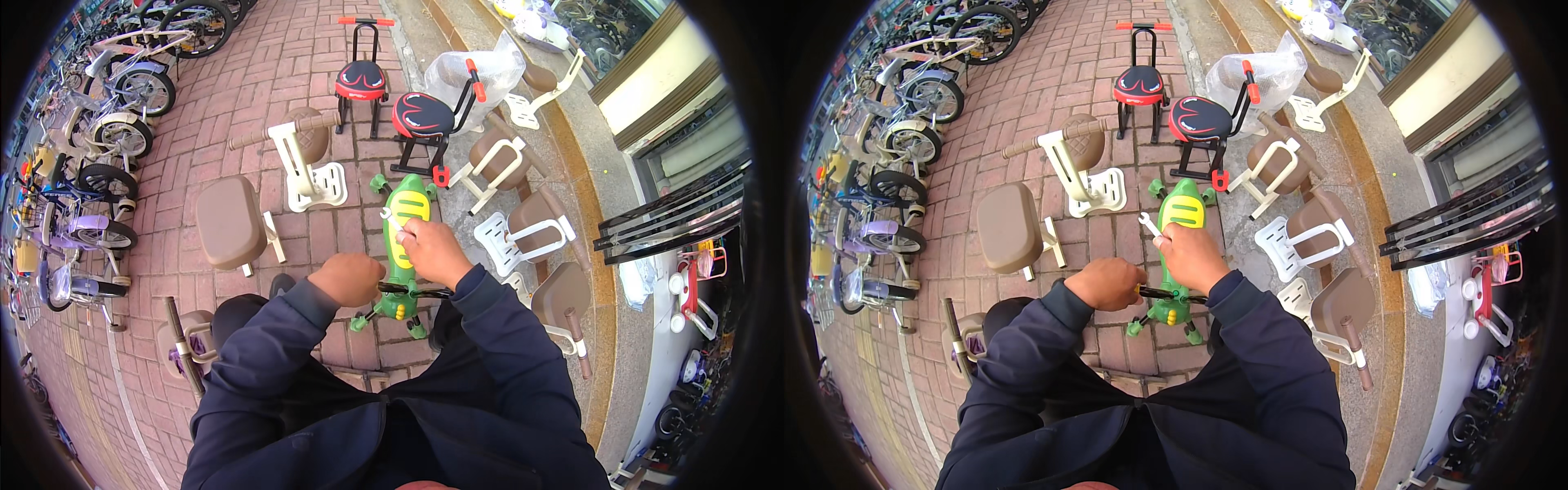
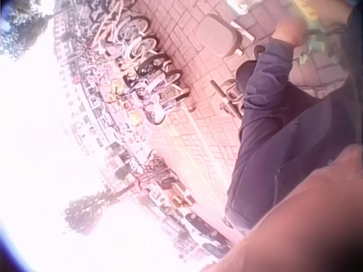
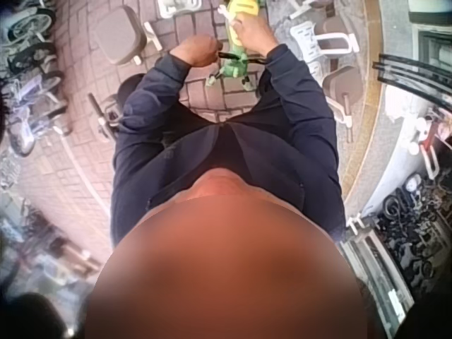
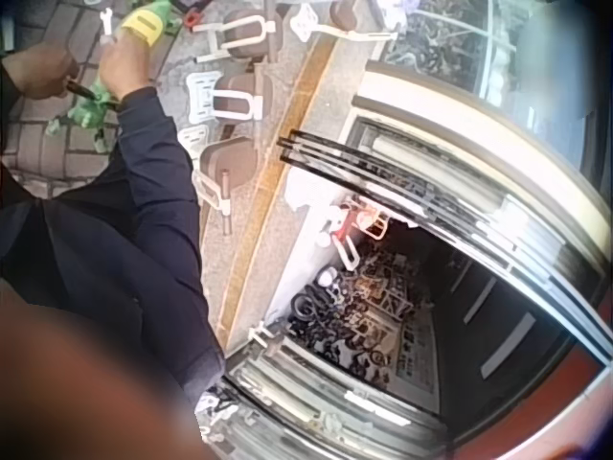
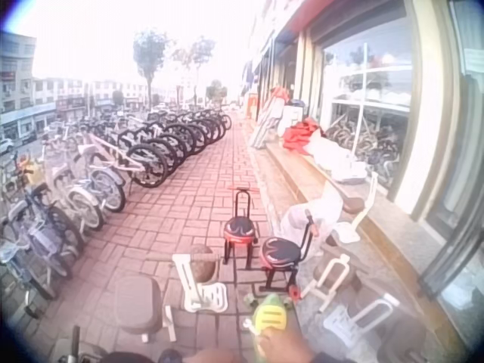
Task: The person assembles a child's tricycle outdoors on a paved area. They attach the white frame to the green body, install the brown seat, and tighten multiple bolts with a wrench. The person repeatedly flips the tricycle to access different fasteners and continues tightening until the end of the clip.
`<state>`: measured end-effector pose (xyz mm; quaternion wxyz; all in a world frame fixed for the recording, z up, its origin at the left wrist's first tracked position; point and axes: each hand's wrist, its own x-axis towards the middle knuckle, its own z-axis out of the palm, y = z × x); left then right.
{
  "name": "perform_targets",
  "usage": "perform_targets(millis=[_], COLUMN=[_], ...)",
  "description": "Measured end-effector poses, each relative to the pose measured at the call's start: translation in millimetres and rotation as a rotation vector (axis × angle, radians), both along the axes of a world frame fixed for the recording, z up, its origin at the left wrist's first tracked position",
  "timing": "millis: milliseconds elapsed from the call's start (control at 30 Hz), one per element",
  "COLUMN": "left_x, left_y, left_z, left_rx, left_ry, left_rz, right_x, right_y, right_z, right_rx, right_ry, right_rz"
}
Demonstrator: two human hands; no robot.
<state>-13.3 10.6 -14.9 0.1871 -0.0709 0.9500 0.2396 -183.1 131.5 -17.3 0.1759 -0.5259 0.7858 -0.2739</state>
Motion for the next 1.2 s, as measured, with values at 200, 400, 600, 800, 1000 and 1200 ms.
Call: perform_targets(millis=[200,400,600,800,1000,1200], left_x=[0.4,-0.7,-1.6,-2.4,-2.4,-3.6], left_y=[-0.6,-0.9,-2.0,-1.5,-1.8,-2.9], left_z=[-0.3,-0.6,-1.9,-3.9,-7.3,-9.5], left_rx=[-0.005,-0.003,-0.015,-0.022,-0.024,-0.014], left_ry=[0.006,-0.011,-0.031,-0.019,0.029,0.064], left_rz=[-0.005,-0.006,-0.024,-0.028,-0.052,-0.050], right_x=[0.0,0.6,3.4,5.5,6.5,6.8], right_y=[-0.2,-0.8,-1.3,-2.3,-2.5,-3.3], right_z=[-3.8,-7.6,-6.0,-3.1,-3.0,-5.5], right_rx=[0.044,0.059,0.074,0.086,0.088,0.086], right_ry=[0.010,0.047,0.008,0.016,0.026,0.020], right_rz=[0.018,0.045,0.029,0.047,0.062,0.049])
